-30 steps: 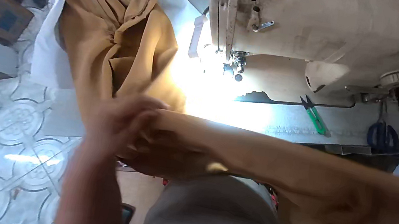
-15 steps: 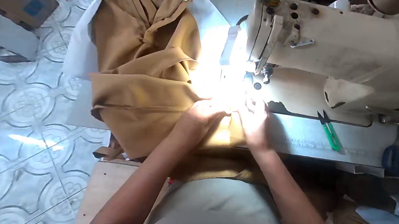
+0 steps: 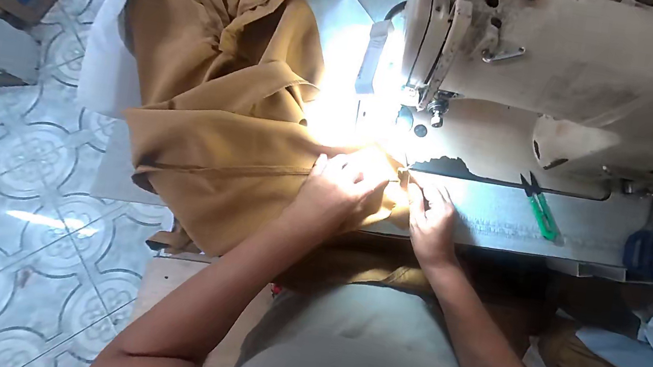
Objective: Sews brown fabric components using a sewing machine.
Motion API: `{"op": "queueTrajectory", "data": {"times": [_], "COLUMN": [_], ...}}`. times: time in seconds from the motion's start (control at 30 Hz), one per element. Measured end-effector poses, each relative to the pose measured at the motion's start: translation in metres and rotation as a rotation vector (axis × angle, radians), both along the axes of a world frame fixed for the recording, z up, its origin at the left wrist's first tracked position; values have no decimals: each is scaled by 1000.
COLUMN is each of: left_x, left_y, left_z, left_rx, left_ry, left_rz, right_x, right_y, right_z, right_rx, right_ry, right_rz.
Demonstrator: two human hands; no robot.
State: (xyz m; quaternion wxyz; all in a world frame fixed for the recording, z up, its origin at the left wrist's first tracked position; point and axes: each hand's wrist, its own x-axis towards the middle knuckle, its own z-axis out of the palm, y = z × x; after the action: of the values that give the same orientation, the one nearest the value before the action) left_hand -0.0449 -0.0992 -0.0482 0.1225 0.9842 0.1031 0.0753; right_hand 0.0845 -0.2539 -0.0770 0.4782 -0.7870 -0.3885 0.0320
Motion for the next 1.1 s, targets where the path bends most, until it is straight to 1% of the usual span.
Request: {"op": "queueTrajectory", "data": {"times": [0.1,0.17,0.23,0.33,0.4,0.43,0.5,0.53,0.6,0.67,0.73,0.8,0.87,1.0,1.1], "left_x": [3,3,3,7,16,22,31,32,31,29,30,29,29,31,34], "left_y": [-5,-6,-1,9,15,21,35,40,41,45,50,50,51,46,40], "left_z": [3,7,15,24,14,6,-12,-15,-8,-17,-24,-23,-24,-27,-28], "left_rx": [33,31,4,6,-25,-66,-124,-126,-111,-110,-133,-125,-104,-89,-59], "left_ry": [29,59,95,-23,-94,-98,-159,-170,-163,-186,-171,-156,-147,-79,-86], "left_rz": [4,-13,-72,-151,-210,-261,-355,-372,-364,-356,-354,-336,-303,-205,-151], "right_x": [-3,-8,-12,-15,-15,-14,-11,-8,-4,0,6,12,20,26,10], "right_y": [0,1,5,9,8,4,-9,-17,-33,-41,-41,-39,-39,-37,-27], "right_z": [-2,-2,-3,-6,-6,-4,-2,-2,-4,-8,-13,-15,-15,-12,12], "right_rx": [-19,-92,-179,-239,-255,-255,-230,-213,-204,-192,-163,-156,-163,-240,-402], "right_ry": [-70,-165,-271,-384,-388,-378,-337,-341,-404,-492,-586,-684,-731,-723,-553], "right_rz": [17,45,57,56,67,88,163,204,268,297,306,308,307,269,192]}}
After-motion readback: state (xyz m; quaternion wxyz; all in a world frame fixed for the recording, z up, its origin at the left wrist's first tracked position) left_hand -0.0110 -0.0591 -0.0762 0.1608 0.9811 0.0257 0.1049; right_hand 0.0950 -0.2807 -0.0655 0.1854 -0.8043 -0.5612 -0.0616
